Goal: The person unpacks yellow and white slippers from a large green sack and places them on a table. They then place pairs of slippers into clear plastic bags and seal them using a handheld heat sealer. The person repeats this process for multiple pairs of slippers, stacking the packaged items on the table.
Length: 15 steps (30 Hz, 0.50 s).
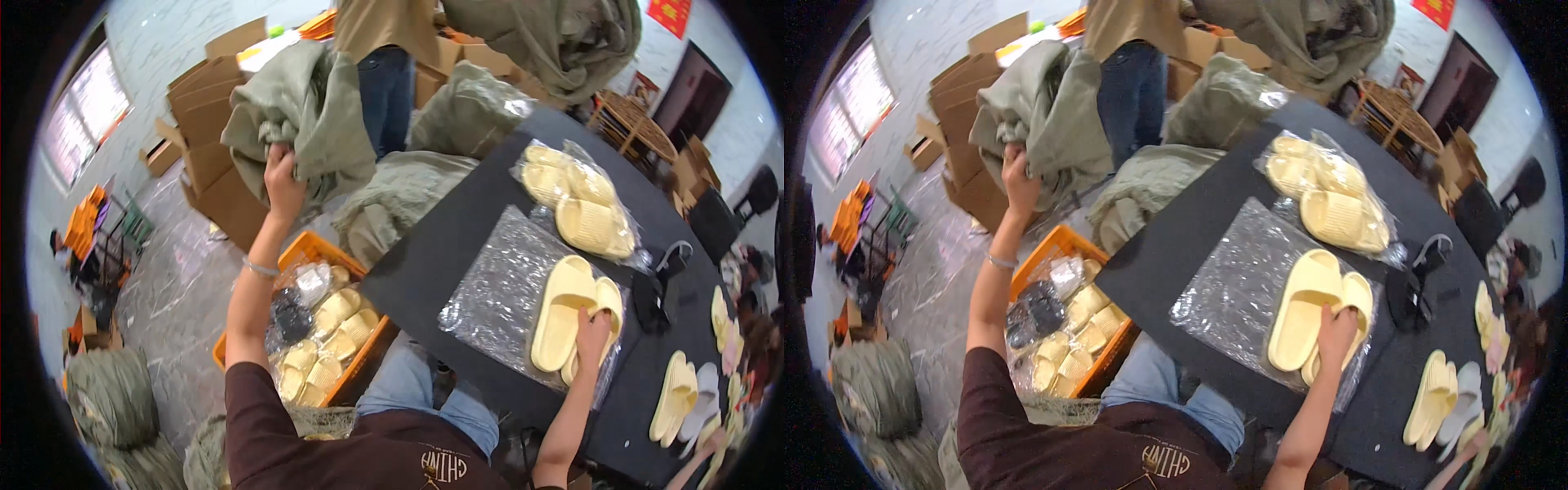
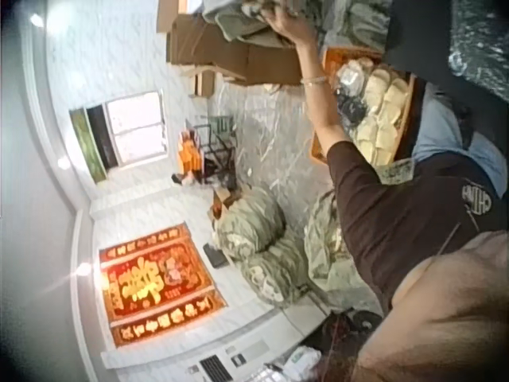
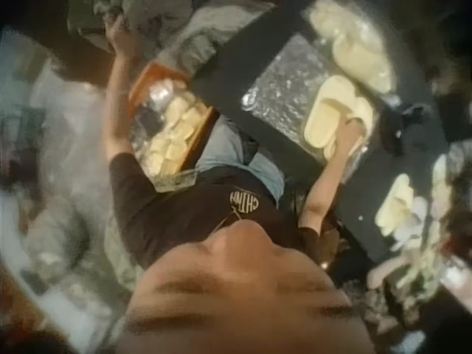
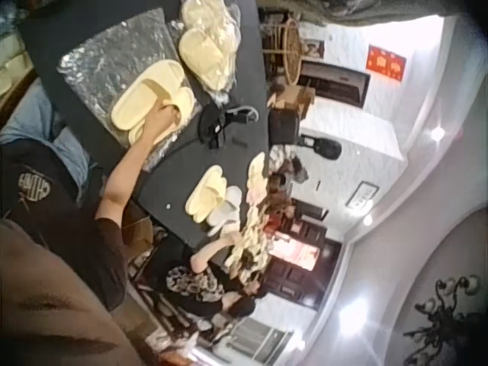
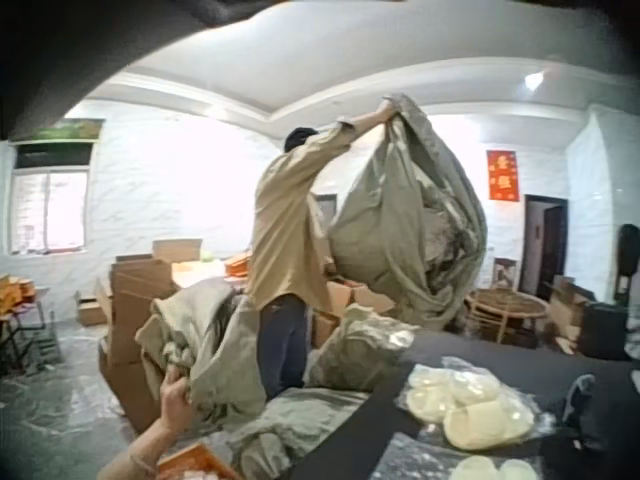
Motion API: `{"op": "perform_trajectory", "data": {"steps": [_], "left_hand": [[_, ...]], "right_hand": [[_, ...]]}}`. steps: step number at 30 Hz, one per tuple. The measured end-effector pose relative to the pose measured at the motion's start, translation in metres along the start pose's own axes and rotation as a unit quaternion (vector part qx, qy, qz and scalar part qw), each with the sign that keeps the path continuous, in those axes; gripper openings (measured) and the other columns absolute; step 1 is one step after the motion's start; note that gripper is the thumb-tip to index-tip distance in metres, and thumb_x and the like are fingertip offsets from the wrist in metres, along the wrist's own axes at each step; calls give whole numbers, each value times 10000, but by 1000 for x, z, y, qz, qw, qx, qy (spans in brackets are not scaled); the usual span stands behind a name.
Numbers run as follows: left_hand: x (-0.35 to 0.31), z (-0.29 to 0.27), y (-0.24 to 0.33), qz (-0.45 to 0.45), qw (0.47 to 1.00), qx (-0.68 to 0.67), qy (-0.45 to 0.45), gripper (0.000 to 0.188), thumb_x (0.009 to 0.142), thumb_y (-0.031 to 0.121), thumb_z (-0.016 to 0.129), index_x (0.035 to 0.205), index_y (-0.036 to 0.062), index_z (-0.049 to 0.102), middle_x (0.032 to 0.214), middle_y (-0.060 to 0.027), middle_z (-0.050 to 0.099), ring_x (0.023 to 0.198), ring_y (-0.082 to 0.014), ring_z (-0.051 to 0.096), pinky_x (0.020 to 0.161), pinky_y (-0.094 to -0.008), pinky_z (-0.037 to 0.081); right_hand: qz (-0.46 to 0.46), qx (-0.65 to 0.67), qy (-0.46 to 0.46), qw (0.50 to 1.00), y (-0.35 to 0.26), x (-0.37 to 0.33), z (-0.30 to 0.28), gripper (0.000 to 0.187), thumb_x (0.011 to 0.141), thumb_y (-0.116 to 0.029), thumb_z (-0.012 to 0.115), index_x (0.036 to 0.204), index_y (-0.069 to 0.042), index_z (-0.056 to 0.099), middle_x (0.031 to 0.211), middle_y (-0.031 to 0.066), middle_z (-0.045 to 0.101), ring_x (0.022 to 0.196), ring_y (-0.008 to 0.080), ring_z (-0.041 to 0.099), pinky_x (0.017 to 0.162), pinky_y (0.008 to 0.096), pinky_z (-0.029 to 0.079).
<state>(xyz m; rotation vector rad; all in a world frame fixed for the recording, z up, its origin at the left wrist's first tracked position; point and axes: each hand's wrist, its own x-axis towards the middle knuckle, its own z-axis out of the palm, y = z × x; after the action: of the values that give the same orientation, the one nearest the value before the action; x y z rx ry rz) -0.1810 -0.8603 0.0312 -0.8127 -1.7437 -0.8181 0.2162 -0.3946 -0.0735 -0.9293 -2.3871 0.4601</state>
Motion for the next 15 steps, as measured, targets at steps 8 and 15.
{"op": "perform_trajectory", "data": {"steps": [8, 15], "left_hand": [[-168, 91, 2, -24, 766, -137, -628, 328, 718, 58, 667, 1042, 20, 640, 998, -206, 638, 946, -362, 598, 805, -423, 472], [-147, 160, 18, -130, 664, -62, -734, 404, 800, 246, 659, 1131, 21, 608, 1089, -196, 642, 992, -335, 619, 845, -407, 484]], "right_hand": [[29, -27, -1, 999, -7, -4, -10, 376, 837, -221, 617, 1057, 77, 558, 1069, 279, 546, 1001, 434, 504, 883, 470, 395], [26, -60, 44, 997, 7, -7, -5, 464, 849, -325, 585, 1061, 86, 558, 1116, 251, 533, 1046, 426, 483, 919, 483, 376]]}}
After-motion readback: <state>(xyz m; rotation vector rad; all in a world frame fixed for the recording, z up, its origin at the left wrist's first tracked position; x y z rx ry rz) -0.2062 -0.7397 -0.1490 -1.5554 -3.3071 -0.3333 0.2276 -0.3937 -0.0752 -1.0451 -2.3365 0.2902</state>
